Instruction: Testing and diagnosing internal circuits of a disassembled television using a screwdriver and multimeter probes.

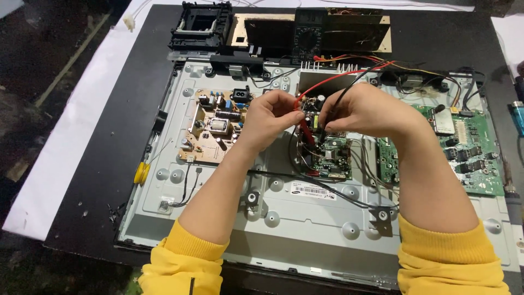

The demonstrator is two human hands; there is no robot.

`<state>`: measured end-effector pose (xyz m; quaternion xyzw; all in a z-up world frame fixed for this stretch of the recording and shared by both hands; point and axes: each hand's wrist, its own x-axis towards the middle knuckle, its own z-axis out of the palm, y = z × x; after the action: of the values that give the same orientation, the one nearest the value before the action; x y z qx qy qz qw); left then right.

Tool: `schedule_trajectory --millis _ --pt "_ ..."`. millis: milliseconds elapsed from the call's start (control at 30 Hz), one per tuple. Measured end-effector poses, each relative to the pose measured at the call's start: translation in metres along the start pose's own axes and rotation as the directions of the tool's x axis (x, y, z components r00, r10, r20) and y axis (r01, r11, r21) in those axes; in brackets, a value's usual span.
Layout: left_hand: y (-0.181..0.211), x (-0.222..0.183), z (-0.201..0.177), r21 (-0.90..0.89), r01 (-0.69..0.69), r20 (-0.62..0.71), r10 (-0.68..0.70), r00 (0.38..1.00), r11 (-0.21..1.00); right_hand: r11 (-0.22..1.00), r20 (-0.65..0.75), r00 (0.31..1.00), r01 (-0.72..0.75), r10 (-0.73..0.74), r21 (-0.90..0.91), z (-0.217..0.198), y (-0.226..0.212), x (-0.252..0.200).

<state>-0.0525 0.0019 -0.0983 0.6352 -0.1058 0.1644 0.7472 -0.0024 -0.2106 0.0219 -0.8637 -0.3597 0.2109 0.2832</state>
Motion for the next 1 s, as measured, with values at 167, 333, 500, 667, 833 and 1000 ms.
schedule_trajectory --millis 167,333,500,667,833,1000 --pt "0.003 -0.001 0.002 0.006 0.000 0.009 0.000 1.000 1.000 1.000 0.006 1.000 -0.006 0.006 0.010 0.003 0.005 0.002" --pt "0.003 0.000 0.001 0.008 -0.004 0.006 0.004 1.000 1.000 1.000 -0.004 1.000 0.002 -0.002 0.020 0.000 0.003 0.000" --pt "0.004 -0.002 0.002 -0.082 0.017 0.011 -0.016 1.000 0.997 0.999 -0.028 0.999 0.029 -0.028 0.027 -0.005 -0.006 -0.010" --pt "-0.002 0.000 0.001 -0.026 0.042 0.061 -0.041 0.997 0.999 1.000 0.024 1.000 0.006 -0.006 0.024 -0.001 -0.002 -0.005" --pt "0.003 -0.003 0.004 -0.040 0.082 0.071 -0.079 0.994 0.996 1.000 0.069 0.997 -0.019 0.019 0.002 0.002 0.002 0.001" --pt "-0.002 -0.003 0.003 -0.034 0.112 0.082 -0.109 0.991 0.993 0.999 0.082 0.995 -0.053 0.052 0.011 0.003 -0.005 -0.001"
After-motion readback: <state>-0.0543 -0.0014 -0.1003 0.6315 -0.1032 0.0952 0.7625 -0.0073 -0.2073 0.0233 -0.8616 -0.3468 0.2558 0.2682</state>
